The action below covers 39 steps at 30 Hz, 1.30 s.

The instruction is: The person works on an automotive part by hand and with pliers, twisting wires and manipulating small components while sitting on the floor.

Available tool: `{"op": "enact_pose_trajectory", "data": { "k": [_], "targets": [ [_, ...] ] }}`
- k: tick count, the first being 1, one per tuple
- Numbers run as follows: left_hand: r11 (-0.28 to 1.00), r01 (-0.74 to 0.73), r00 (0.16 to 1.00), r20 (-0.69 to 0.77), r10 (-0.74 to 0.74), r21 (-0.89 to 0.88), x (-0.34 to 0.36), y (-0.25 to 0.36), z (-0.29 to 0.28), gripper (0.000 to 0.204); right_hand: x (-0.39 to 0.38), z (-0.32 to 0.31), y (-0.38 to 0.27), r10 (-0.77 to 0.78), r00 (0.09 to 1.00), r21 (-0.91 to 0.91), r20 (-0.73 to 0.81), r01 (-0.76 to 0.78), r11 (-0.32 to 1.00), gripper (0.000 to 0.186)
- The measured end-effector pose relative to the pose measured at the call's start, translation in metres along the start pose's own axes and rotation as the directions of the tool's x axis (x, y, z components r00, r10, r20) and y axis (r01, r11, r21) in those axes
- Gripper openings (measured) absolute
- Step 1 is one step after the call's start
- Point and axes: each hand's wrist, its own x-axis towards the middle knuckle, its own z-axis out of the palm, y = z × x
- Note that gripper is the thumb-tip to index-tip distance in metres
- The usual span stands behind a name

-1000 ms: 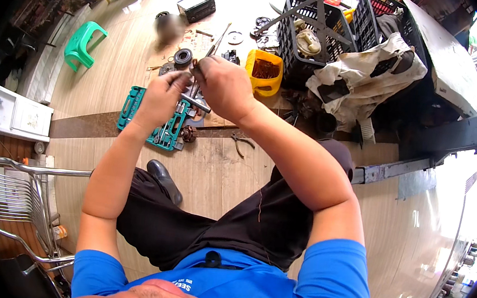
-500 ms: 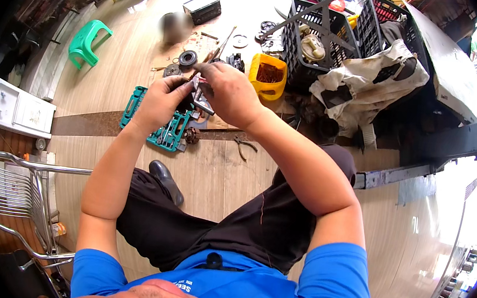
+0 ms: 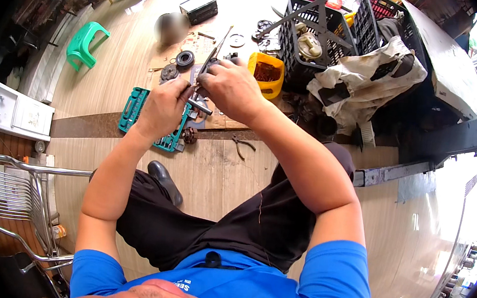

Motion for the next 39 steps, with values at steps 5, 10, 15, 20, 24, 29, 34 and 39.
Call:
{"op": "enact_pose_trajectory", "data": {
  "k": [5, 10, 15, 20, 24, 29, 34, 39],
  "targets": [
    [0.991, 0.028, 1.0, 0.0, -0.028, -0.134, 0.002, 0.002, 0.0, 0.019, -0.002, 0.01, 0.0, -0.044, 0.999, 0.025, 0.002, 0.044, 0.999, 0.014],
    [0.403, 0.542, 0.805, 0.318, -0.501, -0.738, -0.003, -0.016, 0.014, 0.022, -0.001, 0.016, -0.013, -0.083, 0.996, -0.09, -0.021, 0.081, 0.993, 0.011],
    [0.371, 0.629, 0.748, 0.401, -0.529, -0.683, -0.003, -0.012, 0.015, 0.023, -0.007, 0.03, -0.01, 0.006, 0.999, 0.079, 0.032, -0.008, 0.997, 0.012],
    [0.995, -0.056, 0.998, 0.044, 0.053, 0.079, -0.005, 0.002, -0.01, 0.012, -0.002, 0.011, -0.006, 0.104, 0.931, 0.572, 0.351, -0.301, 0.763, 0.019],
    [0.958, -0.285, 0.951, 0.134, 0.278, 0.033, -0.017, 0.0, -0.032, 0.011, -0.001, 0.001, -0.015, -0.083, 0.916, 0.779, 0.392, -0.284, 0.559, 0.02],
    [0.915, -0.401, 0.911, 0.129, 0.391, 0.057, -0.018, 0.005, -0.045, 0.015, 0.005, -0.028, -0.026, -0.092, 0.839, 0.729, 0.537, -0.406, 0.551, 0.017],
    [0.983, -0.185, 0.983, -0.002, 0.185, 0.007, -0.023, -0.002, -0.034, 0.014, 0.014, -0.005, -0.028, -0.083, 0.96, 0.574, 0.267, -0.089, 0.814, 0.02],
    [0.985, 0.123, 0.992, 0.034, -0.12, -0.122, -0.017, -0.005, -0.025, 0.018, 0.02, 0.014, -0.02, -0.091, 0.974, 0.304, 0.206, 0.025, 0.952, 0.006]
  ]
}}
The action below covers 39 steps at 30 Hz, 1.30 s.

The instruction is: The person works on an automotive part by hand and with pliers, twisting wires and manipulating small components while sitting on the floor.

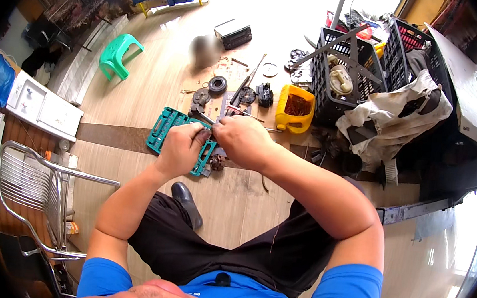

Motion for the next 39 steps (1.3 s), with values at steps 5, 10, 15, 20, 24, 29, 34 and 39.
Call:
{"op": "enact_pose_trajectory", "data": {
  "k": [5, 10, 15, 20, 24, 29, 34, 39],
  "targets": [
    [0.921, 0.291, 0.955, 0.14, -0.262, -0.26, 0.015, -0.013, 0.006, 0.026, 0.003, 0.013, 0.008, 0.05, 0.999, -0.07, 0.003, -0.05, 0.996, 0.007],
    [0.996, -0.032, 0.997, 0.068, 0.026, 0.082, 0.013, -0.016, 0.012, 0.017, 0.003, 0.007, 0.016, 0.168, 0.969, 0.284, 0.181, -0.215, 0.934, 0.012],
    [0.949, -0.303, 0.946, 0.15, 0.287, 0.093, 0.017, -0.016, 0.001, 0.011, -0.004, -0.007, 0.027, 0.089, 0.949, 0.551, 0.304, -0.251, 0.796, 0.028],
    [0.919, -0.387, 0.917, 0.131, 0.376, 0.076, 0.015, -0.017, -0.004, 0.014, -0.005, -0.021, 0.017, 0.112, 0.907, 0.629, 0.405, -0.365, 0.687, 0.026],
    [0.885, -0.461, 0.887, 0.08, 0.455, 0.071, 0.015, -0.015, -0.001, 0.016, -0.01, -0.026, 0.011, 0.094, 0.924, 0.555, 0.371, -0.302, 0.776, 0.019],
    [0.913, -0.399, 0.915, 0.105, 0.391, 0.079, 0.007, -0.011, -0.002, 0.015, -0.014, -0.015, 0.003, 0.071, 0.973, 0.428, 0.219, -0.161, 0.889, 0.014],
    [0.954, -0.291, 0.955, 0.08, 0.285, 0.071, 0.003, -0.014, 0.009, 0.014, -0.017, 0.001, -0.003, 0.131, 0.975, 0.166, 0.181, -0.162, 0.973, 0.018],
    [0.997, -0.073, 0.997, 0.031, 0.073, -0.006, 0.006, -0.003, 0.015, 0.024, -0.019, 0.011, -0.001, 0.156, 0.982, 0.05, 0.104, -0.162, 0.986, 0.014]
  ]
}}
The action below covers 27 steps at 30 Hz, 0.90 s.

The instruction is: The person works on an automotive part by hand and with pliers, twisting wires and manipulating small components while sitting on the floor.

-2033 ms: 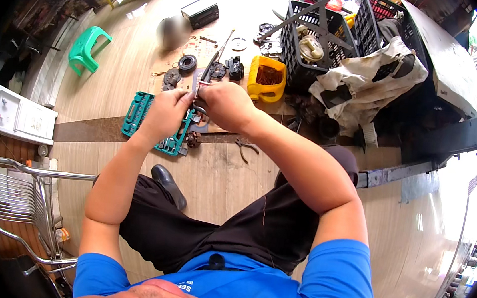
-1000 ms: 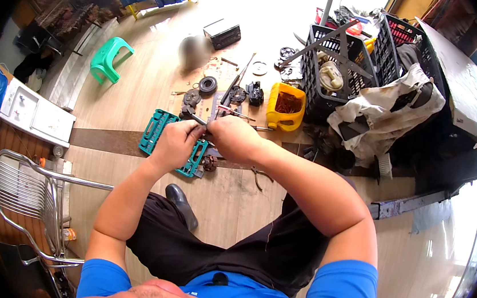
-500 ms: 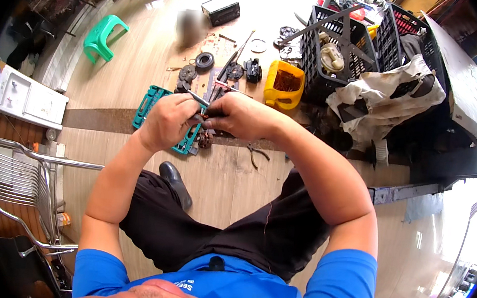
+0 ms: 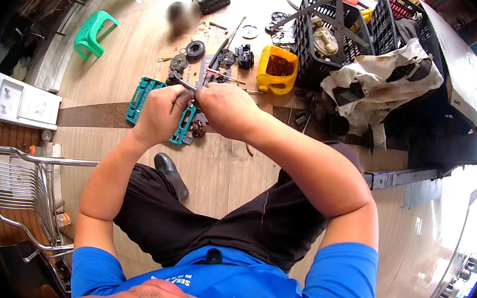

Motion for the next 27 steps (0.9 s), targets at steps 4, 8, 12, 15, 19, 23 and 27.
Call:
{"op": "enact_pose_trajectory", "data": {
  "k": [4, 8, 12, 15, 19, 23, 27],
  "targets": [
    [0.951, 0.285, 0.958, 0.028, -0.284, -0.12, 0.004, 0.008, 0.004, 0.033, 0.004, -0.001, -0.008, 0.052, 0.998, -0.13, -0.046, -0.058, 0.99, 0.01],
    [0.976, 0.201, 0.976, 0.096, -0.194, -0.078, 0.007, 0.002, 0.0, 0.029, 0.004, 0.002, 0.004, 0.004, 0.999, -0.036, -0.043, -0.005, 0.999, 0.01],
    [0.999, 0.042, 0.98, 0.195, -0.036, -0.025, 0.001, -0.001, -0.006, 0.02, 0.002, -0.009, 0.006, 0.023, 0.99, 0.215, 0.14, -0.053, 0.975, 0.017],
    [0.999, -0.033, 0.983, 0.183, 0.031, 0.007, 0.0, -0.002, -0.006, 0.017, 0.001, -0.012, 0.006, -0.004, 0.987, 0.267, 0.163, -0.04, 0.963, 0.018],
    [0.997, -0.06, 0.992, 0.115, 0.055, 0.042, 0.001, -0.002, 0.0, 0.022, 0.0, -0.006, 0.009, -0.016, 0.988, 0.24, 0.151, -0.021, 0.971, 0.021],
    [0.999, 0.028, 0.999, 0.015, -0.029, 0.033, -0.001, -0.002, 0.006, 0.026, 0.002, -0.002, 0.004, 0.0, 0.995, 0.158, 0.097, -0.016, 0.987, 0.018],
    [0.949, 0.276, 0.961, 0.037, -0.274, -0.152, 0.003, 0.003, 0.008, 0.03, 0.002, 0.003, 0.0, -0.011, 1.0, -0.031, -0.025, 0.01, 0.999, 0.009]
  ]
}}
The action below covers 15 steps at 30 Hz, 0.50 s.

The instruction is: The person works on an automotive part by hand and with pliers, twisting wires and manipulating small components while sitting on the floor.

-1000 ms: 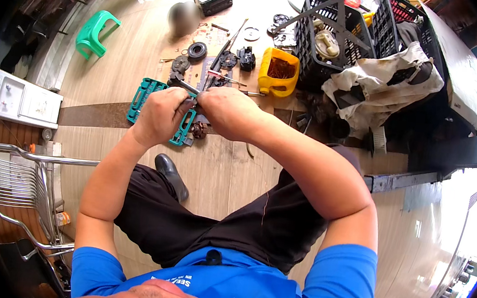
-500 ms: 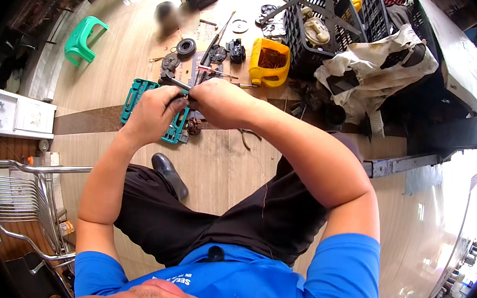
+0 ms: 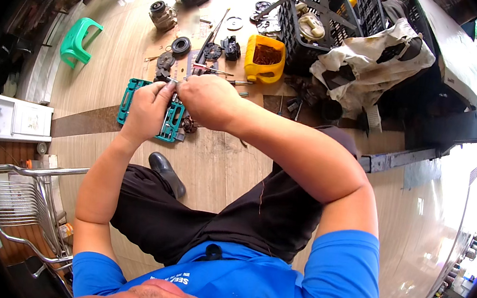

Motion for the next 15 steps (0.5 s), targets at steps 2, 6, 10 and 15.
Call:
{"op": "enact_pose_trajectory", "data": {
  "k": [2, 6, 10, 15],
  "targets": [
    [0.993, 0.074, 0.997, 0.023, -0.072, -0.088, 0.001, -0.005, 0.001, 0.031, 0.002, 0.004, -0.001, 0.04, 0.999, -0.012, 0.037, -0.039, 0.999, 0.007],
    [0.995, -0.028, 0.996, 0.089, 0.019, 0.091, 0.0, -0.007, 0.001, 0.024, 0.002, -0.007, 0.006, 0.034, 0.98, 0.102, 0.196, -0.054, 0.993, 0.011],
    [0.864, -0.412, 0.911, 0.112, 0.397, 0.291, -0.003, -0.003, 0.001, 0.015, 0.0, -0.018, 0.015, -0.011, 0.953, 0.328, 0.304, -0.093, 0.94, 0.016],
    [0.783, -0.522, 0.852, 0.152, 0.502, 0.34, -0.001, -0.005, -0.011, 0.017, 0.0, -0.032, 0.017, 0.027, 0.946, 0.468, 0.323, -0.184, 0.865, 0.021]
  ]
}}
